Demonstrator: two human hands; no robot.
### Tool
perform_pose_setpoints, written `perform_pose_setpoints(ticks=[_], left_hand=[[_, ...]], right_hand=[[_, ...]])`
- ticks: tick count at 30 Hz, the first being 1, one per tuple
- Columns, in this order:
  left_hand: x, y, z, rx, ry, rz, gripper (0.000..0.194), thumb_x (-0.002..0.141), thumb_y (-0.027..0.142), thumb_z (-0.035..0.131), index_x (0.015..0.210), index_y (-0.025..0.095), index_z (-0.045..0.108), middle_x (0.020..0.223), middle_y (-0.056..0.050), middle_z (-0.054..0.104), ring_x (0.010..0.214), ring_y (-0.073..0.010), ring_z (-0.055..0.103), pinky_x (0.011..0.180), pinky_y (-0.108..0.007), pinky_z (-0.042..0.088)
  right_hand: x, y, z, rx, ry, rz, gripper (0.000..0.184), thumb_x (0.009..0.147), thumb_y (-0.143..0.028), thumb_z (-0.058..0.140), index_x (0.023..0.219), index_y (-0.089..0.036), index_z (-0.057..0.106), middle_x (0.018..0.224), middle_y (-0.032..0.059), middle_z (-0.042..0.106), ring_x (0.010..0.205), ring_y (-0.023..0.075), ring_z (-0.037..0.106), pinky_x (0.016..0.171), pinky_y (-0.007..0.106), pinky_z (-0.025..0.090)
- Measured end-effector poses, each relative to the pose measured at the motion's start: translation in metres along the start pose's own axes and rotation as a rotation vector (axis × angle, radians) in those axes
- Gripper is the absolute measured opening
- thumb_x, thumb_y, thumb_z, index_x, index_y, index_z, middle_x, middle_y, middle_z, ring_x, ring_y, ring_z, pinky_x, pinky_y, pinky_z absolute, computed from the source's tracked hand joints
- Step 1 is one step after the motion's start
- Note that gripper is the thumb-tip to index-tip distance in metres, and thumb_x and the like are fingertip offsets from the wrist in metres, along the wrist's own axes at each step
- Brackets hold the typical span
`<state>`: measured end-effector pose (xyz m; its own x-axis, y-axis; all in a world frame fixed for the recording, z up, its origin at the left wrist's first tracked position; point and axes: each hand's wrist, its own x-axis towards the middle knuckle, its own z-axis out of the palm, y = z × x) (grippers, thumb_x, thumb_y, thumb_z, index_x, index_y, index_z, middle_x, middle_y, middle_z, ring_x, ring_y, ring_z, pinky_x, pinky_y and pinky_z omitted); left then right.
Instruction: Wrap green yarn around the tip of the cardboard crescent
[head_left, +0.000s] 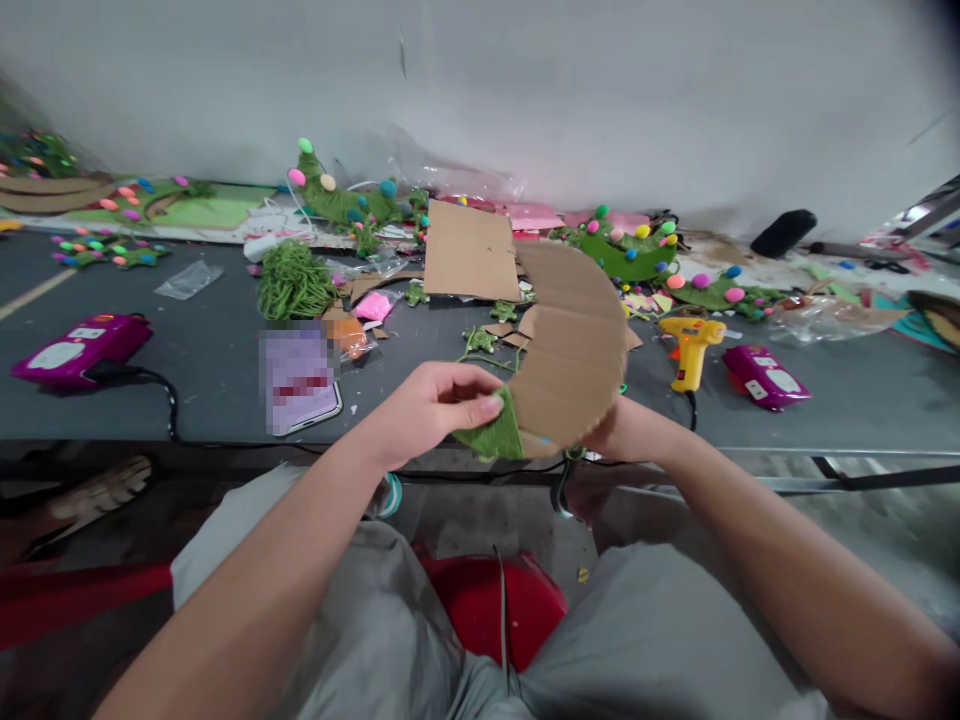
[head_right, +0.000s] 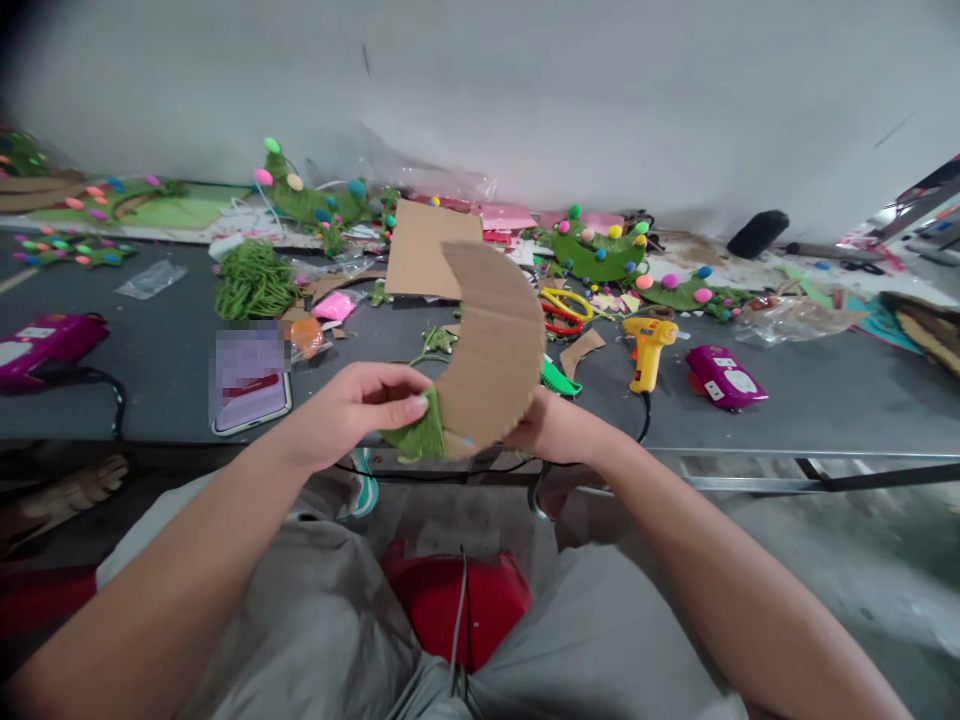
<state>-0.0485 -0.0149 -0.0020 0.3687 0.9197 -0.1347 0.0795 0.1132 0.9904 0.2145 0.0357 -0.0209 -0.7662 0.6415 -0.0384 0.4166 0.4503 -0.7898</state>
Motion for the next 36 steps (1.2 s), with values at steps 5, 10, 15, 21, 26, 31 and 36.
perform_pose_setpoints(ticks=[5,10,15,21,26,31,36], left_hand=[[-0.001,0.001,0.0,0.312,-0.428,-0.067,0.03,0.086,0.038,0.068,0.104,0.015,0.077,0.091,-0.005,0.075,0.074,-0.0135,0.06,0.067,-0.023,0.045],[0.001,-0.001,0.003,0.494,-0.579,-0.065,0.028,0.083,0.036,0.07,0.101,0.016,0.08,0.093,-0.005,0.078,0.077,-0.0146,0.062,0.07,-0.022,0.045],[0.002,-0.001,0.002,0.595,-0.586,-0.095,0.025,0.083,0.035,0.068,0.095,0.016,0.078,0.087,-0.003,0.075,0.074,-0.0146,0.062,0.066,-0.022,0.042],[0.0,0.001,-0.003,0.679,-0.506,-0.088,0.023,0.083,0.031,0.063,0.096,0.018,0.077,0.088,-0.003,0.074,0.074,-0.0151,0.06,0.065,-0.024,0.04],[-0.002,0.003,-0.004,0.687,-0.403,-0.063,0.024,0.086,0.032,0.059,0.096,0.018,0.076,0.088,-0.003,0.074,0.075,-0.0164,0.061,0.065,-0.025,0.041],[0.001,0.002,-0.004,0.632,-0.223,-0.03,0.024,0.087,0.034,0.06,0.096,0.017,0.076,0.093,-0.003,0.075,0.079,-0.0169,0.062,0.071,-0.026,0.044],[0.008,-0.006,-0.004,0.347,0.202,0.01,0.029,0.086,0.041,0.066,0.096,0.015,0.074,0.094,-0.005,0.074,0.08,-0.0173,0.062,0.069,-0.026,0.047]], right_hand=[[0.01,0.012,-0.014,-0.101,-0.097,-0.04,0.032,0.09,-0.048,0.062,0.093,-0.02,0.077,0.093,0.0062,0.076,0.083,0.0178,0.067,0.081,0.029,0.051],[0.021,0.006,-0.025,-0.123,-0.062,-0.034,0.036,0.087,-0.05,0.065,0.085,-0.016,0.077,0.083,0.0068,0.076,0.073,0.0158,0.065,0.069,0.026,0.048],[0.019,0.002,-0.044,-0.12,-0.026,0.067,0.038,0.087,-0.054,0.065,0.088,-0.017,0.076,0.081,0.0051,0.074,0.072,0.0158,0.061,0.066,0.026,0.045],[0.004,-0.02,-0.05,-0.261,0.088,0.039,0.036,0.091,-0.052,0.06,0.086,-0.018,0.072,0.074,0.0031,0.067,0.065,0.0128,0.053,0.06,0.026,0.039],[-0.01,-0.041,-0.041,-0.465,0.299,-0.109,0.029,0.096,-0.045,0.056,0.087,-0.02,0.068,0.08,0.0058,0.065,0.072,0.0164,0.054,0.066,0.03,0.04],[-0.021,-0.06,-0.031,-0.483,0.407,-0.123,0.026,0.097,-0.043,0.055,0.087,-0.022,0.068,0.076,0.006,0.064,0.068,0.0168,0.054,0.063,0.031,0.039],[-0.029,-0.069,-0.011,-0.349,0.266,-0.151,0.019,0.098,-0.035,0.055,0.091,-0.021,0.067,0.075,0.0027,0.066,0.066,0.0132,0.056,0.063,0.026,0.041]])
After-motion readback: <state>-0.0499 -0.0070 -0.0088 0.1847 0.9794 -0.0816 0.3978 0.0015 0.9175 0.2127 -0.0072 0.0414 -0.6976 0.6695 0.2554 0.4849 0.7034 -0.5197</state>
